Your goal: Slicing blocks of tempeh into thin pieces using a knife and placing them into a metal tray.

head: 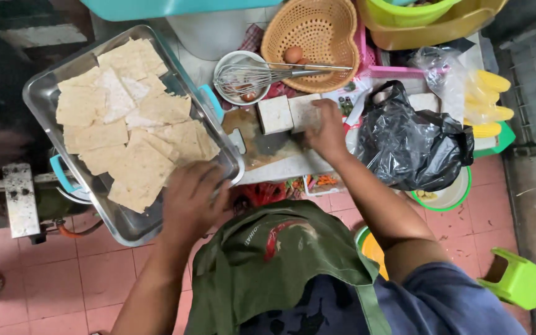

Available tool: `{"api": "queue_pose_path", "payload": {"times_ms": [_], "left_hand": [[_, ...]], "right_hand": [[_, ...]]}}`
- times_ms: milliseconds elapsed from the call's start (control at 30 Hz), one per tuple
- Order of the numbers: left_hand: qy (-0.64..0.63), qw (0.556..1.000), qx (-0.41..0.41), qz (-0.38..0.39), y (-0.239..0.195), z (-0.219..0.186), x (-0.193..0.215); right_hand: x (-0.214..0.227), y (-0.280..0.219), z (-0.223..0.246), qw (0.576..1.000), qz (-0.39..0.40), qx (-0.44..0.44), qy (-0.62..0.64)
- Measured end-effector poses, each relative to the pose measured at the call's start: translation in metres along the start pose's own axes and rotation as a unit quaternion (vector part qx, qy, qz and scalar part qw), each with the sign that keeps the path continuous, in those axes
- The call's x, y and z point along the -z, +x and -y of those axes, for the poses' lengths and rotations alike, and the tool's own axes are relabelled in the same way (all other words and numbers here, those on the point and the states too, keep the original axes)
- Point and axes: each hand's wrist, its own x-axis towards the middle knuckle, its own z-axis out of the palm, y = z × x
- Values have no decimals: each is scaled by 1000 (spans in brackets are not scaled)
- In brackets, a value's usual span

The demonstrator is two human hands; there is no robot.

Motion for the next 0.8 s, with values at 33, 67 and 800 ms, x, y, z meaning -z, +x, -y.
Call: {"api": "queue_pose_path", "payload": {"times_ms": [33, 67, 800], "left_hand": [[0, 1000, 2, 3, 4, -5, -29], [-81, 995, 47, 33, 8, -10, -57], [107, 891, 326, 295, 106, 4, -255]], "right_hand": [[1, -5, -20, 1000, 3, -2, 1], [2, -9, -39, 999, 8, -50, -14], [41, 18, -45, 978, 186, -89, -39]]}}
